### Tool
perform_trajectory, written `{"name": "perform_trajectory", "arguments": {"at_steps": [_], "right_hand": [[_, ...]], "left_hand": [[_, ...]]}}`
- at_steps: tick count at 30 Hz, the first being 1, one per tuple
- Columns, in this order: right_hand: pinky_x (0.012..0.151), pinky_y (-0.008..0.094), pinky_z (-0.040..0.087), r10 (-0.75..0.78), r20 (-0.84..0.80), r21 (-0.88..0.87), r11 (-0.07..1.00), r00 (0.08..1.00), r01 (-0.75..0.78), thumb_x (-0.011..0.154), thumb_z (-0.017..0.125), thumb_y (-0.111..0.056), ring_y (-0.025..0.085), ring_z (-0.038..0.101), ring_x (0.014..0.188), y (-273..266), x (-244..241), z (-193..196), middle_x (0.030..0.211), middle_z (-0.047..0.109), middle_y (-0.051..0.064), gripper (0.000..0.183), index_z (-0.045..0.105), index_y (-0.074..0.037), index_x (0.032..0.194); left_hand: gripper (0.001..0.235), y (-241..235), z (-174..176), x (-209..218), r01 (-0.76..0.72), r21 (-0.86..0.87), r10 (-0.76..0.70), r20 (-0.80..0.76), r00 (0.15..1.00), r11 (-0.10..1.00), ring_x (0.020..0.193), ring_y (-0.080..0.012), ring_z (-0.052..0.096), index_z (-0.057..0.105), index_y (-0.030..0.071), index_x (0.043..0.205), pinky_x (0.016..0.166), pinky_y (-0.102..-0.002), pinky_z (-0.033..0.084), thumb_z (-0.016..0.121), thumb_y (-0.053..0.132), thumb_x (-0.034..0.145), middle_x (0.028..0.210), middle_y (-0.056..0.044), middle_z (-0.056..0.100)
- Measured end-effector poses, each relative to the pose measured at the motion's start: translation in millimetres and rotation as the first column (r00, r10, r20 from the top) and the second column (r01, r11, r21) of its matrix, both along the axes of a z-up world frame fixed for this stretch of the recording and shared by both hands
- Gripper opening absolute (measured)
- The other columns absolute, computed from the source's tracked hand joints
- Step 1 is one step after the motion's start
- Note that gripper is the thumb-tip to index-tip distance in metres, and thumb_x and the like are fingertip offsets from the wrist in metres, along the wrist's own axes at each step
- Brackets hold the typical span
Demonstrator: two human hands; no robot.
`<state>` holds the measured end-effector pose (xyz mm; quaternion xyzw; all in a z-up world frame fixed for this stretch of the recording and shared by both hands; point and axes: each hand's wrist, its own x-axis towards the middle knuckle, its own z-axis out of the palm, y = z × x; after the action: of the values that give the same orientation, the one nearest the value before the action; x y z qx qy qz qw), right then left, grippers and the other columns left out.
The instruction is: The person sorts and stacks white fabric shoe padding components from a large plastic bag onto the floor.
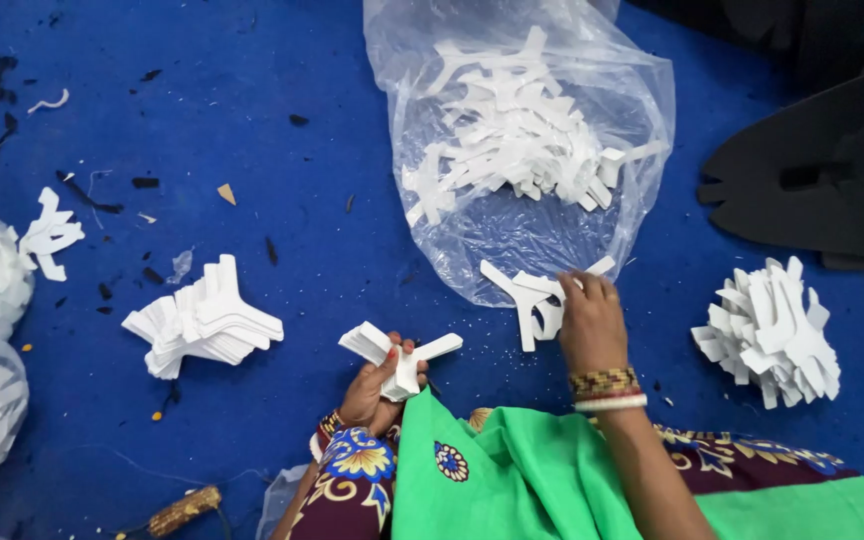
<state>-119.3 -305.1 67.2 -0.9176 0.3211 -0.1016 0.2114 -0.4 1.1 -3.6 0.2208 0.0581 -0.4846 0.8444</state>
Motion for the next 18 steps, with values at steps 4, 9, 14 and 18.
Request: {"name": "perform_trajectory", "arguments": {"at_steps": [4,9,14,18], "right_hand": [[0.101,0.052,0.038,0.094,-0.097,-0.384,0.915,0.991,-0.124,0.079,0.072,-0.011,0.037,0.046,0.140,-24,12,0,0.141,0.061,0.005,0.039,0.075,-0.017,0.117],[0.112,0.058,0.023,-0.018,-0.156,-0.406,0.913,0.988,-0.047,0.081,0.075,-0.019,0.032,0.048,0.141,-33,-1,28,0.125,0.068,0.002,0.014,0.075,-0.021,0.095],[0.107,0.044,0.041,-0.309,-0.106,0.158,0.933,0.945,0.323,0.094,0.073,-0.025,0.026,0.071,0.082,-69,-53,71,0.092,0.078,0.004,0.013,0.077,-0.018,0.104],[0.081,0.030,0.054,-0.519,0.214,0.503,0.785,0.827,0.362,0.097,0.069,-0.016,0.014,0.068,0.089,-135,-122,73,0.098,0.074,0.008,0.019,0.075,-0.009,0.112]], "left_hand": [[0.016,2,-9,1,-0.008,-0.012,0.008,0.000,1.000,1.000,0.106,-0.0269,0.063,0.050,0.013,0.122,0.091,-0.039,0.058,0.054,0.016,0.106,0.115,-0.007,0.054],[0.020,5,-22,2,0.003,0.055,0.001,-0.069,0.998,0.998,0.104,-0.0285,0.063,0.051,0.014,0.122,0.089,-0.041,0.059,0.054,0.018,0.102,0.117,-0.007,0.056],[0.019,11,-24,2,-0.021,0.160,0.035,-0.086,0.996,0.987,0.104,-0.0273,0.062,0.051,0.016,0.122,0.085,-0.042,0.059,0.053,0.020,0.103,0.117,-0.006,0.057],[0.019,7,-9,1,0.009,0.113,-0.002,-0.065,0.998,0.994,0.104,-0.0283,0.061,0.050,0.017,0.123,0.086,-0.042,0.059,0.052,0.020,0.104,0.116,-0.005,0.055]]}}
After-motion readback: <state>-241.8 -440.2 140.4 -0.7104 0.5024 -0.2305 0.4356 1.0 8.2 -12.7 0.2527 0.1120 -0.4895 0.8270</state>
